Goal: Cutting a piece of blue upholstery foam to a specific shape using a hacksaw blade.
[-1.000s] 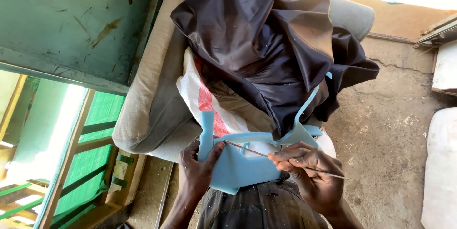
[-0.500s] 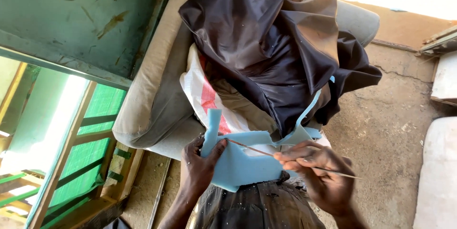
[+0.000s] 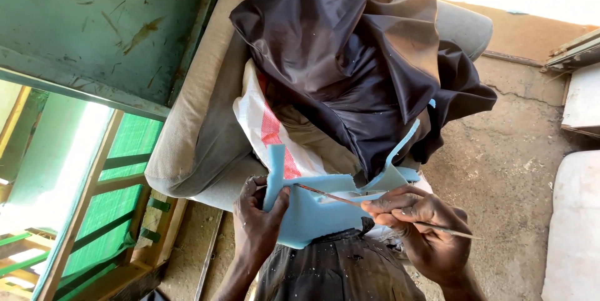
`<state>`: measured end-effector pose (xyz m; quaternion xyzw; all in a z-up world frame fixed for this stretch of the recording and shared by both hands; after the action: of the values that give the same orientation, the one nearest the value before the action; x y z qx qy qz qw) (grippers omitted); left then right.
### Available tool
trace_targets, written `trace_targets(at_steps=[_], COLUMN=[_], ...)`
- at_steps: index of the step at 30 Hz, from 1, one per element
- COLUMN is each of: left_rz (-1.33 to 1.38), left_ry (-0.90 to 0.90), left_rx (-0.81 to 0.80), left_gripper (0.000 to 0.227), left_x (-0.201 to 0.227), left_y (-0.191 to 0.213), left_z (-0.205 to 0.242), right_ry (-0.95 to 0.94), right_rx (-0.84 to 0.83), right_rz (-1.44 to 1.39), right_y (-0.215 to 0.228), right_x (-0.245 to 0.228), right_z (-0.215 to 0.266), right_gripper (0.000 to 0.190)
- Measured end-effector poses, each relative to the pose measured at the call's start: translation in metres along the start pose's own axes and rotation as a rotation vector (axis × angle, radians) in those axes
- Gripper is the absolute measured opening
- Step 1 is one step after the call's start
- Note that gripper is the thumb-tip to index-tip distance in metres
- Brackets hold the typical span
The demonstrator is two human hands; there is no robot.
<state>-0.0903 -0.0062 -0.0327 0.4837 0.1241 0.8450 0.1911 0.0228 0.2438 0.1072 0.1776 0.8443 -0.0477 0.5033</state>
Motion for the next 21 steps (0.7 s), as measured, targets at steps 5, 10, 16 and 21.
trace_targets(at_steps=[5, 10, 16, 21], left_rz=[0.079, 0.134, 0.009, 0.138], left_ry=[-0.149, -0.269, -0.256, -0.320], left_rx=[-0.036, -0.025, -0.084, -0.063], left_gripper=[0.023, 0.022, 0.018, 0.011], left_x=[0.004, 0.007, 0.016, 0.016], left_y=[-0.010, -0.007, -0.011, -0.013], left_z=[-0.001, -0.005, 0.000, -0.001], right_ry=[0.050, 0.071, 0.036, 0.044], right_rx=[-0.026, -0.068, 0.004, -0.050], right_rz=[-0.008, -0.015, 0.017, -0.003], right_y=[-0.023, -0.026, -0.013, -0.042], right_x=[0.000, -0.004, -0.001, 0.009], right_z=[-0.004, -0.007, -0.005, -0.006], right_gripper=[0.011, 0.017, 0.007, 0.016])
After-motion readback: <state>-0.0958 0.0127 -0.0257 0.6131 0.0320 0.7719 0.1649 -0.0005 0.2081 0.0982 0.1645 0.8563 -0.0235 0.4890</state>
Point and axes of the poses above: each hand's wrist, its own z-axis away from the middle knuckle, its own y-axis out of the back of the hand, x = y × z, the point moved 10 cm from there along -z, towards the middle knuckle, and after that the axes turned 4 degrees about y, right-handed, at the moved point
